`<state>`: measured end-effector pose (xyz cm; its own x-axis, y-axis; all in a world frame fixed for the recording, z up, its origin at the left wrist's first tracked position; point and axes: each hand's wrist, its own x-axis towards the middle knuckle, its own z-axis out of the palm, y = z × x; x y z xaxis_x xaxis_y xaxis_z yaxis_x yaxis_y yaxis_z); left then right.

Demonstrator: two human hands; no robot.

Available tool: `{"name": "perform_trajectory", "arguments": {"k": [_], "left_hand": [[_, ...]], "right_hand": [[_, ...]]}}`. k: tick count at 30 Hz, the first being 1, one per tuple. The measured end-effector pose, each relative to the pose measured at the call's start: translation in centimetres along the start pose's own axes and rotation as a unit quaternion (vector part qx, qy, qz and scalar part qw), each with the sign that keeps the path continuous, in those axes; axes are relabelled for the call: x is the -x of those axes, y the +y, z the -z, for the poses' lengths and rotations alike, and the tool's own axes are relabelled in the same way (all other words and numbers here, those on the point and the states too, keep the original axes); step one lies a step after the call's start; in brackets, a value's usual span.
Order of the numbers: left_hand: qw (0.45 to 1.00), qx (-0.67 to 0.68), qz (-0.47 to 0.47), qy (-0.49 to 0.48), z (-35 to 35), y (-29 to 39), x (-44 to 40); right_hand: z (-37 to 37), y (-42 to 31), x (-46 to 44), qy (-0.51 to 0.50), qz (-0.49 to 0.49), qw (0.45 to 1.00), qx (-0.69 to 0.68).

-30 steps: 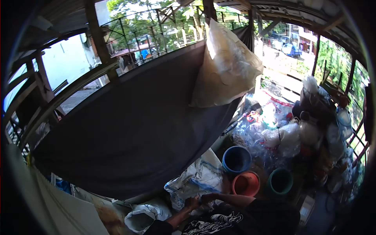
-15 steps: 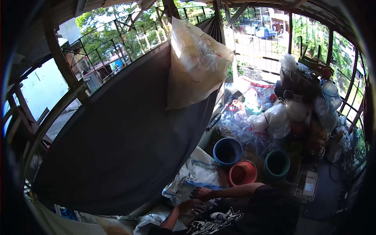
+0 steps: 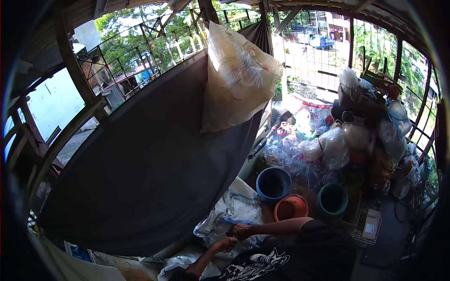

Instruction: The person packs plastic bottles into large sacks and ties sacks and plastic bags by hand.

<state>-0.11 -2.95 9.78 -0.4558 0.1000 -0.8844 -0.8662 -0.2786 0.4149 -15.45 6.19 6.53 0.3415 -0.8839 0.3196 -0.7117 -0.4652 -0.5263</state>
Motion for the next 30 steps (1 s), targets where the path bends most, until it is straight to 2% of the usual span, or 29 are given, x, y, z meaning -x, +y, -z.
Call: {"name": "perform_trajectory", "arguments": {"k": [4,9,11,12,14,19,21,22,23,24,25,26,27,28,29,30], "left_hand": [[0.99,-0.116,-0.056,0.06,0.2,1.8,0.5],[0.972,-0.188,-0.098,0.1,1.3,0.4,-2.2],[0.905,-0.37,-0.063,0.201,-0.3,1.2,-0.8],[0.908,-0.365,-0.061,0.196,-0.5,0.4,-1.2],[0.873,-0.393,-0.136,0.253,0.3,0.2,-1.7],[0.887,-0.343,-0.156,0.266,0.7,0.2,-2.6],[0.883,-0.328,-0.178,0.284,1.1,0.6,-2.1],[0.939,-0.246,-0.167,0.172,1.8,0.6,-2.0],[0.974,-0.159,-0.152,0.054,2.4,0.5,-1.9],[0.973,-0.162,-0.155,0.054,2.8,0.4,-2.1],[0.996,-0.025,-0.079,-0.028,3.3,0.2,-2.4],[0.988,0.113,0.002,-0.108,3.6,-0.1,-2.8],[0.988,0.11,0.002,-0.109,3.7,-0.6,-3.0],[0.997,0.044,-0.015,-0.068,3.7,-1.3,-3.1],[0.999,-0.022,-0.031,-0.026,3.8,-1.8,-3.3],[0.999,-0.023,-0.031,-0.027,3.4,-1.9,-2.9]], "right_hand": [[-1.1,1.6,-0.6,0.025,0.014,0.999,0.023],[0.7,-0.3,-0.6,-0.066,-0.06,0.996,0.002],[-0.5,-0.1,-0.8,-0.088,-0.076,0.992,0.041],[-1.2,-0.3,-0.5,-0.11,-0.094,0.986,0.078],[-1.8,0.6,-0.6,-0.12,-0.103,0.985,0.072],[0.7,0.6,-1.4,-0.181,-0.116,0.973,0.084],[0.7,1.5,-0.9,-0.043,-0.084,0.99,0.106],[1.8,1.1,-0.8,-0.042,-0.081,0.99,0.11],[2.6,0.3,-0.3,0.042,-0.062,0.989,0.127],[3.5,-0.5,0.0,0.126,-0.045,0.981,0.142],[4.1,-0.8,0.1,0.127,-0.047,0.98,0.145],[4.7,-1.2,0.1,0.11,-0.061,0.984,0.125],[4.5,-0.9,0.4,0.092,-0.075,0.988,0.103],[4.2,-0.6,0.6,0.093,-0.076,0.987,0.103],[3.9,-0.3,0.8,0.023,-0.075,0.997,0.02],[3.3,0.4,1.2,-0.046,-0.084,0.993,-0.063]]}}
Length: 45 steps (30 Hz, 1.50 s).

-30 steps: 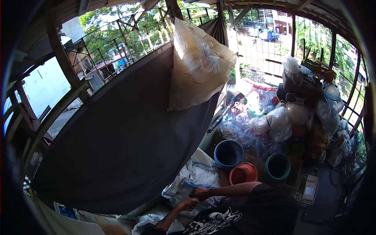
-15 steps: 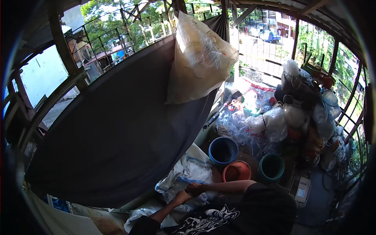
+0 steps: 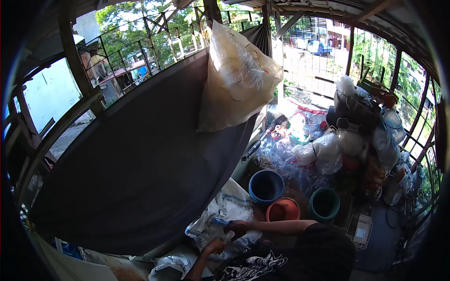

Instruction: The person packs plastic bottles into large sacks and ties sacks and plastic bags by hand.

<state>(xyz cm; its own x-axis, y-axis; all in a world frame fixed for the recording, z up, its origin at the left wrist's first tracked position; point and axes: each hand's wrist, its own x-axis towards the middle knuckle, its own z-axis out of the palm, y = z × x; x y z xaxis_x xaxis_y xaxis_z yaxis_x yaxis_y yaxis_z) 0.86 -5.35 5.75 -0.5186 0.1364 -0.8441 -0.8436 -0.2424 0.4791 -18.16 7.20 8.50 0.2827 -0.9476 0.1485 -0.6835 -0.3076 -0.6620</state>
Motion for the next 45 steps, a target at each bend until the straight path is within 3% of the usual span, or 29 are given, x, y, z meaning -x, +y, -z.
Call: {"name": "perform_trajectory", "arguments": {"k": [1,2,6,8,12,20,25,26,28,30,34,37,39,40,42,43,45], "left_hand": [[0.947,-0.275,-0.12,0.115,-1.1,0.0,1.2],[0.794,-0.52,-0.228,0.218,-2.2,0.0,2.4],[0.749,-0.567,-0.208,0.273,-6.1,2.3,5.2],[0.662,-0.586,-0.344,0.316,-7.0,2.5,5.1],[0.662,-0.628,-0.291,0.286,-6.2,1.5,3.1],[0.742,-0.613,-0.187,0.197,-6.6,2.2,1.5],[0.773,-0.587,-0.168,0.171,-3.6,1.6,-3.8],[0.804,-0.555,-0.138,0.163,-3.6,1.6,-4.3],[0.83,-0.526,-0.106,0.153,-2.8,1.4,-5.7],[0.91,-0.401,-0.021,0.107,-2.5,1.1,-6.6],[0.922,-0.383,-0.021,0.063,-1.5,-0.1,-8.9],[0.887,-0.442,-0.092,0.095,-2.8,-0.7,-8.8],[0.752,-0.556,-0.198,0.293,-5.0,-1.3,-6.5],[0.751,-0.557,-0.198,0.294,-5.0,-1.0,-5.7],[0.564,-0.612,-0.398,0.387,-5.3,-1.5,-4.2],[0.566,-0.612,-0.395,0.386,-5.5,-1.7,-3.1],[0.455,-0.617,-0.499,0.404,-5.0,-1.3,-1.6]], "right_hand": [[-0.4,0.4,0.2,-0.07,-0.017,0.996,-0.055],[-0.8,1.0,0.2,-0.119,-0.034,0.99,-0.071],[-2.2,1.9,0.2,-0.183,-0.085,0.978,-0.044],[-3.0,2.3,0.0,-0.199,-0.1,0.974,-0.032],[-4.8,2.5,-0.2,-0.232,-0.123,0.965,-0.013],[-7.8,1.0,2.4,-0.319,-0.194,0.927,0.033],[-7.7,1.1,2.8,-0.2,-0.263,0.942,0.057],[-7.8,1.1,3.2,-0.2,-0.264,0.942,0.056],[-7.8,0.9,4.2,-0.086,-0.232,0.968,0.052],[-9.2,1.8,4.2,-0.076,-0.221,0.971,0.058],[-9.5,2.3,4.5,-0.06,-0.203,0.973,0.089],[-8.7,2.7,4.7,-0.095,-0.224,0.966,0.089],[-8.1,2.3,4.6,-0.118,-0.237,0.96,0.092],[-7.5,1.9,4.4,-0.142,-0.248,0.954,0.096],[-14.2,10.0,5.2,-0.167,-0.061,0.983,0.052],[-17.4,13.9,5.6,-0.179,0.031,0.983,0.027],[-12.7,8.6,5.3,-0.177,0.121,0.976,-0.033]]}}
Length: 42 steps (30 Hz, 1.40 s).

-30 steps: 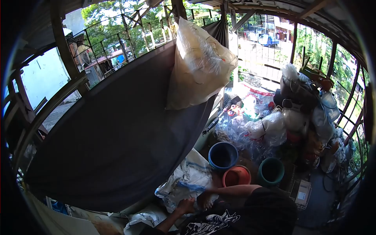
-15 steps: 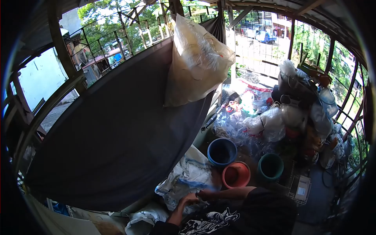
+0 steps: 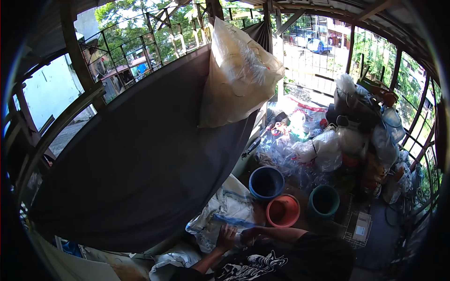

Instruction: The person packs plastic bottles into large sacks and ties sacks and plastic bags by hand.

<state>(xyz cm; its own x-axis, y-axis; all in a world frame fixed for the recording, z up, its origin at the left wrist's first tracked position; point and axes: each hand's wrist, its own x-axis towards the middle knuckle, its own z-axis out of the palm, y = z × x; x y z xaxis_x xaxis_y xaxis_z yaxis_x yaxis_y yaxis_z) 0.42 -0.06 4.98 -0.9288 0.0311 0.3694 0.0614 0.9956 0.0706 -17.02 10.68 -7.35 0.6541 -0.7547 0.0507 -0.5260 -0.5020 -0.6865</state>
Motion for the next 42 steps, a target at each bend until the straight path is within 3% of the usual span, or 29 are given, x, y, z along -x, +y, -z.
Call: {"name": "perform_trajectory", "arguments": {"k": [1,2,3,4,5,7,8,10,13,22,24,25,27,28,34,36,37,39,42], "left_hand": [[1.0,0.001,0.003,0.0,0.3,-0.7,0.3],[0.999,0.027,-0.023,0.015,0.6,-1.5,0.5],[0.997,0.053,-0.051,0.031,0.8,-2.1,0.5],[0.997,0.054,-0.05,0.032,0.8,-2.6,0.5],[0.997,0.07,-0.03,0.007,0.7,-3.1,0.5],[0.996,0.083,-0.009,-0.018,0.9,-4.3,0.3],[0.996,0.075,-0.022,-0.041,1.0,-4.7,0.4],[0.995,0.073,-0.036,-0.065,1.1,-4.4,0.7],[0.992,0.077,-0.042,-0.086,0.9,-4.4,0.9],[0.974,0.078,0.003,-0.213,1.3,-2.5,-0.5],[0.953,0.106,0.057,-0.277,1.5,-2.6,-1.3],[0.953,0.106,0.056,-0.277,1.7,-2.6,-1.7],[0.922,0.121,0.137,-0.343,2.0,-2.6,-2.7],[0.922,0.121,0.137,-0.341,1.2,-2.6,-2.5],[0.893,0.189,0.206,-0.352,-3.3,-3.4,-1.1],[0.826,0.289,0.227,-0.428,-6.8,-4.0,0.6],[0.822,0.292,0.232,-0.43,-8.1,-4.3,1.4],[0.716,0.409,0.323,-0.464,-10.0,-3.6,3.1],[0.686,0.47,0.354,-0.428,-8.4,-1.4,4.5]], "right_hand": [[1.4,-2.1,-0.1,0.006,0.099,0.994,-0.042],[2.7,-4.3,-0.6,0.004,0.099,0.994,-0.044],[4.0,-6.2,-1.2,-0.058,-0.051,0.901,-0.427],[4.1,-6.5,-1.7,-0.109,-0.192,0.644,-0.733],[4.5,-6.5,-2.4,-0.11,-0.193,0.643,-0.733],[3.2,-2.9,-4.3,-0.125,-0.102,0.835,-0.525],[2.0,-0.8,-5.1,-0.127,-0.052,0.904,-0.405],[3.0,-2.5,-5.0,-0.118,-0.15,0.967,-0.169],[3.5,-4.6,-5.0,-0.117,-0.241,0.962,-0.056],[3.5,-5.9,-4.5,-0.065,-0.324,0.943,0.042],[3.7,-6.6,-3.7,0.028,-0.342,0.939,0.029],[4.0,-7.0,-3.5,0.122,-0.355,0.927,0.016],[4.8,-7.5,-3.5,0.136,-0.394,0.909,-0.009],[5.1,-7.7,-3.5,0.148,-0.432,0.889,-0.036],[6.3,-10.4,-3.6,0.142,-0.439,0.886,-0.032],[5.2,-10.5,-3.7,0.148,-0.447,0.881,-0.045],[4.3,-10.2,-3.7,0.158,-0.45,0.878,-0.047],[3.6,-10.3,-3.9,0.139,-0.435,0.889,-0.037],[3.6,-11.3,-4.9,0.097,-0.387,0.917,-0.003]]}}
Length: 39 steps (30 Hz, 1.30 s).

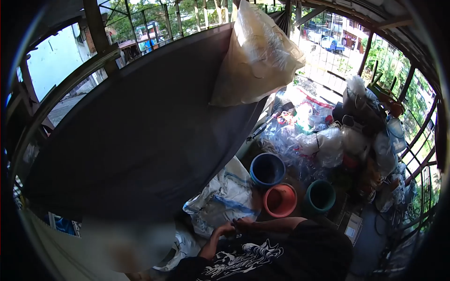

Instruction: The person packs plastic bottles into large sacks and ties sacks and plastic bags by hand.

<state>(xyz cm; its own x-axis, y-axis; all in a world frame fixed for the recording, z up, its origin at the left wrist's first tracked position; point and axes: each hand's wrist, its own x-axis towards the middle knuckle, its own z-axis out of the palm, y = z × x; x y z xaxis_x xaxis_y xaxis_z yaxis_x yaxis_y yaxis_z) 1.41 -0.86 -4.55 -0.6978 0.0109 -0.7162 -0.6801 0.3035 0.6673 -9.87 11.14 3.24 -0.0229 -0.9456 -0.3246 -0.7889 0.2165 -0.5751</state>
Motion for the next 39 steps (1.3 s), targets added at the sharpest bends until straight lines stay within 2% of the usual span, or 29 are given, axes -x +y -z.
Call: {"name": "perform_trajectory", "arguments": {"k": [3,5,6,8,10,12,14,16,17,19,20,21,22,23,25,26,28,30,33,34,35,36,38,39], "left_hand": [[0.994,0.106,-0.017,0.029,1.2,0.6,3.2],[0.996,0.069,-0.028,0.042,1.8,-2.0,3.6],[0.999,-0.002,-0.034,0.038,2.1,-4.5,2.1],[0.965,-0.09,-0.171,0.18,1.5,-7.7,1.6],[0.949,-0.118,-0.164,0.241,1.6,-7.9,3.0],[0.949,-0.161,-0.066,0.264,1.9,-5.4,6.5],[0.947,-0.127,-0.088,0.281,2.0,-6.9,6.2],[0.91,-0.099,-0.128,0.382,1.9,-7.7,5.7],[0.91,-0.092,-0.117,0.387,2.7,-7.2,5.9],[0.911,-0.08,-0.105,0.392,4.8,-7.3,5.4],[0.896,-0.089,-0.09,0.426,6.0,-8.3,4.1],[0.88,-0.097,-0.074,0.46,7.3,-9.0,3.2],[0.88,-0.092,-0.071,0.46,8.7,-9.1,2.7],[0.883,-0.094,-0.039,0.458,10.5,-8.8,1.8],[0.889,-0.077,-0.002,0.451,13.9,-8.6,-0.9],[0.893,-0.059,0.006,0.446,15.3,-8.8,-2.4],[0.901,-0.068,0.062,0.423,17.8,-8.9,-5.7],[0.901,-0.079,0.104,0.414,19.6,-9.3,-9.0],[0.895,-0.045,0.184,0.403,20.5,-8.9,-13.0],[0.901,-0.028,0.202,0.384,20.5,-8.9,-14.2],[0.89,-0.02,0.241,0.386,20.1,-6.8,-14.1],[0.893,-0.019,0.248,0.375,18.8,-6.7,-15.2],[0.938,0.058,0.181,0.291,16.7,-6.8,-17.2],[0.94,0.06,0.158,0.297,15.1,-5.2,-17.3]], "right_hand": [[0.6,-1.9,-0.2,-0.028,0.047,0.998,0.021],[2.0,-3.7,-0.3,-0.002,0.089,0.994,0.056],[1.8,-3.9,-0.8,-0.013,0.091,0.994,0.051],[-0.3,-2.6,-2.6,-0.047,-0.018,0.998,0.039],[-2.8,-1.0,-4.3,-0.032,-0.025,0.997,0.061],[-3.9,-0.2,-4.2,0.046,-0.006,0.996,0.082],[-3.3,0.3,-3.9,0.023,0.006,1.0,0.005],[-3.1,1.2,-3.4,0.043,0.015,0.998,-0.034],[-3.9,2.2,-3.1,0.032,0.012,0.999,-0.039],[-5.1,4.7,-3.4,0.123,-0.053,0.985,-0.112],[-3.7,4.7,-3.5,0.119,-0.052,0.985,-0.11],[-1.7,4.1,-3.4,0.063,-0.153,0.963,-0.211],[-0.8,4.4,-3.5,0.005,-0.254,0.918,-0.305],[0.2,4.6,-4.0,0.001,-0.256,0.919,-0.301],[0.6,6.1,-4.8,0.059,-0.268,0.868,-0.414],[0.7,6.7,-5.0,0.054,-0.272,0.869,-0.41],[1.5,8.3,-5.9,0.129,-0.224,0.872,-0.416],[1.5,10.7,-6.0,0.127,-0.221,0.886,-0.388],[1.3,12.7,-5.2,0.159,-0.226,0.83,-0.484],[1.4,13.6,-4.5,0.151,-0.237,0.829,-0.483],[1.4,14.5,-3.7,0.14,-0.26,0.811,-0.506],[1.6,14.9,-2.8,0.129,-0.281,0.79,-0.53],[2.9,15.9,-1.4,0.121,-0.326,0.76,-0.549],[3.8,16.2,-0.8,0.132,-0.315,0.743,-0.576]]}}
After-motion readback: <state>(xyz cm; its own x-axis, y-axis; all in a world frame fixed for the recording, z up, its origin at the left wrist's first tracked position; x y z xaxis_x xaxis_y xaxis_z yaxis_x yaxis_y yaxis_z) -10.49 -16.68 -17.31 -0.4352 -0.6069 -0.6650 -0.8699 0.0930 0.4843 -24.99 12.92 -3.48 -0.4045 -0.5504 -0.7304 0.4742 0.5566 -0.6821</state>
